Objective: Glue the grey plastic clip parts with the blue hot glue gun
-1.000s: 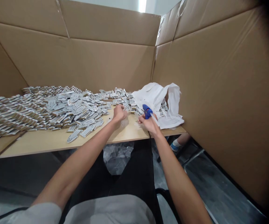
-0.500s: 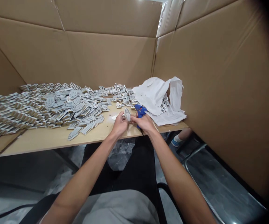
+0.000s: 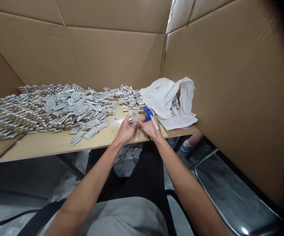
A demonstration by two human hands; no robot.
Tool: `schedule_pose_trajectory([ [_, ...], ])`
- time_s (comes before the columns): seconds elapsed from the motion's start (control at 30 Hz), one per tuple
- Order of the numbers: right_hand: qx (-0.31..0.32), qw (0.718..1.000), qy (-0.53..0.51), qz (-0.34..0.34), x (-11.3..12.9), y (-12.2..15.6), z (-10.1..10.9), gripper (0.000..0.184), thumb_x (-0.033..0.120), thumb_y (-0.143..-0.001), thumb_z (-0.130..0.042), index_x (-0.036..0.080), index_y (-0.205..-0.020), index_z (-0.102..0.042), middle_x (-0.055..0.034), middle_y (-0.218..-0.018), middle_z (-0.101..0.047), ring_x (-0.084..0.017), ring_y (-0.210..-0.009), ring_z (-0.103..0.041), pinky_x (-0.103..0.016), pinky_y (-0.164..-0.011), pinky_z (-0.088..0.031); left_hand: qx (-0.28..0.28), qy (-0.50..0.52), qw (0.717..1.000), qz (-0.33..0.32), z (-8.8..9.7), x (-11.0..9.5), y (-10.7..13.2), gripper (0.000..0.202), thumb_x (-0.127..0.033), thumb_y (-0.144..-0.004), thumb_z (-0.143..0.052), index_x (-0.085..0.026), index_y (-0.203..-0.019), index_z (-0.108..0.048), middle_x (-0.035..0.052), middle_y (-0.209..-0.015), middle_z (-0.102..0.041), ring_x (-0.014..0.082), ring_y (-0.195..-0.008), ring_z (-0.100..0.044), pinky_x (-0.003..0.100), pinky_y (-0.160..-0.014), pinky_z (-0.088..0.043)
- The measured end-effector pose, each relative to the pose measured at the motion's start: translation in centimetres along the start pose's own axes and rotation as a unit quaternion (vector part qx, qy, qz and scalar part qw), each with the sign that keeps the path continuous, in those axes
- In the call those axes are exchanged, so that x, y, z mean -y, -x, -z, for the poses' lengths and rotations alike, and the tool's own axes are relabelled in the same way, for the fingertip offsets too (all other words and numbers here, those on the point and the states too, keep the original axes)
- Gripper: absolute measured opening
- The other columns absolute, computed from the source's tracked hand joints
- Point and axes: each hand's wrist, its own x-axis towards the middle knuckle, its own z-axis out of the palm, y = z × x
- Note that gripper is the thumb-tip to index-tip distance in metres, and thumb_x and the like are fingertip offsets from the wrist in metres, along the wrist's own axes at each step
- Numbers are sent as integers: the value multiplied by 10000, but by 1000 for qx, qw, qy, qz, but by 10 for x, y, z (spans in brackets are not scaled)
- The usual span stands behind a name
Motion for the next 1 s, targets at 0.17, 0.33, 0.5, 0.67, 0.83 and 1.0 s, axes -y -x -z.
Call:
schedule_pose_trajectory([
  [0.17, -38, 999, 35, -3, 10, 6, 1, 162, 314, -732, -722, 240, -766, -582, -21, -710, -672, -228, -691, -634, -330, -720, -523, -6, 4, 1000, 3, 1, 3, -2, 457, -208, -673, -820, -196, -1066, -586, 55, -950, -763, 221, -916, -738, 326, -862, -568],
  [0.33, -18, 999, 16, 26, 7, 6, 0, 294, 418, -731, -817, 231, -861, -631, -67, -840, -760, -269, -791, -701, -363, -795, -545, -38, 37, 998, 34, 1, -1, -1, 489, -222, -622, -867, -187, -1028, -596, 50, -928, -753, 210, -867, -729, 324, -824, -570],
  [0.5, 40, 997, -56, 35, 1, 4, 7, 436, 660, -868, -675, 224, -855, -672, -42, -739, -724, -224, -662, -682, -322, -656, -546, -101, 74, 992, 22, 1, -2, -3, 381, -175, -664, -809, -189, -968, -581, 49, -896, -739, 206, -853, -738, 345, -816, -594],
  [0.67, 186, 970, -154, 26, -3, 6, 13, 642, 858, -858, -540, 228, -792, -650, -24, -595, -660, -175, -454, -613, -287, -461, -498, -128, 57, 990, 20, 3, 0, -4, 343, -139, -686, -783, -189, -963, -587, 52, -898, -759, 220, -873, -755, 355, -832, -608],
  [0.83, 202, 966, -163, 10, -1, 9, 15, 667, 893, -814, -573, 235, -709, -592, -37, -619, -672, -175, -441, -624, -282, -408, -481, -146, 64, 987, 19, 2, -3, -3, 358, -119, -679, -809, -196, -933, -568, 58, -900, -761, 239, -904, -764, 409, -895, -614],
  [1.0, 203, 968, -146, 3, 0, 10, 16, 654, 862, -856, -561, 234, -673, -588, -33, -572, -647, -181, -434, -624, -283, -397, -475, -171, 48, 984, 22, -1, -8, -1, 322, -123, -712, -804, -203, -907, -561, 35, -850, -741, 230, -898, -755, 391, -887, -618],
])
